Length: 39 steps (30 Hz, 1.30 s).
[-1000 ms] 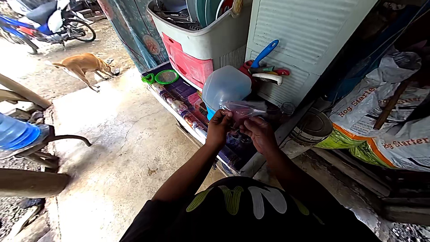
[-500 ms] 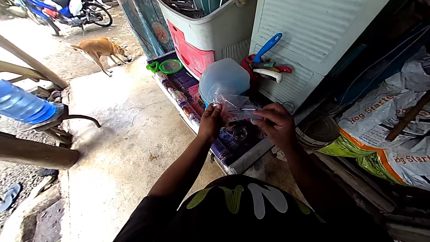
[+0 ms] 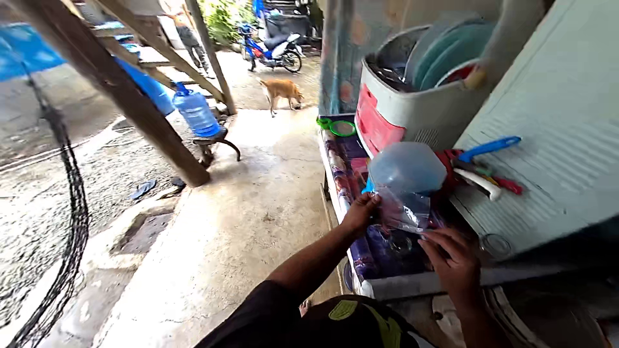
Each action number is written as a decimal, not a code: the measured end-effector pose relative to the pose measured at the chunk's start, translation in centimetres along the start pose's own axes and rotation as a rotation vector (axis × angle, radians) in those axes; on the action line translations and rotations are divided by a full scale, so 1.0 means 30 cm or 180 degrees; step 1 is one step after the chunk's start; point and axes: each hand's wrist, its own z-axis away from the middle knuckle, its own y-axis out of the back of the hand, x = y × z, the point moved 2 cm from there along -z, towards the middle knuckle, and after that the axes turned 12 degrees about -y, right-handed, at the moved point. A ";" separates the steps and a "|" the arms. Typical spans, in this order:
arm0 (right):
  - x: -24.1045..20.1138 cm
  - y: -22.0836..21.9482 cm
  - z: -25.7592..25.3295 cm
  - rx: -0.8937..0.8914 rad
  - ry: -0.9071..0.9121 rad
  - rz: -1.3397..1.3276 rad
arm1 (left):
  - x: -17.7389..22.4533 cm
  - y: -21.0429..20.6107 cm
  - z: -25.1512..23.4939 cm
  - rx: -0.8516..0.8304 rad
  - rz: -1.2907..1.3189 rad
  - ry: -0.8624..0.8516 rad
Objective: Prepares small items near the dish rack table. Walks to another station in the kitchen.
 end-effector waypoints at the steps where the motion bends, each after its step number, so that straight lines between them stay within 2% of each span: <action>1: 0.014 0.012 -0.005 0.0020 -0.0025 -0.0111 | 0.009 0.005 -0.002 0.0009 -0.0004 -0.0012; 5: 0.083 0.058 -0.044 -0.0050 -0.0277 -0.0353 | 0.021 0.036 -0.010 0.0043 -0.0079 -0.0122; 10: 0.121 0.064 -0.088 -0.0582 -0.0877 -0.0174 | -0.006 0.047 -0.005 -0.0069 -0.0199 -0.0113; 14: 0.091 0.040 -0.129 -0.1008 -0.1044 -0.0238 | 0.026 0.043 0.002 -0.0203 -0.0764 -0.0093; 16: 0.099 0.040 -0.132 -0.1152 -0.1182 -0.0171 | 0.000 0.047 -0.006 -0.0390 -0.1008 -0.0102; 19: 0.142 0.050 -0.106 -0.1218 -0.1428 -0.0088 | -0.050 0.042 -0.031 -0.0602 -0.1171 -0.0200; 25: 0.208 0.053 -0.060 -0.1226 -0.1520 -0.0050 | -0.070 0.017 -0.073 -0.1000 -0.1572 -0.0394; 31: 0.236 0.056 -0.050 -0.0804 -0.1506 -0.0173 | -0.064 0.026 -0.073 -0.1092 -0.1482 -0.0196; 35: 0.229 0.032 -0.043 -0.1189 -0.1686 -0.0089 | -0.055 0.044 -0.070 -0.1068 -0.1486 -0.0077; 39: 0.228 0.004 -0.016 -0.1330 -0.1856 -0.0057 | -0.042 0.042 -0.078 -0.1125 -0.1659 -0.0068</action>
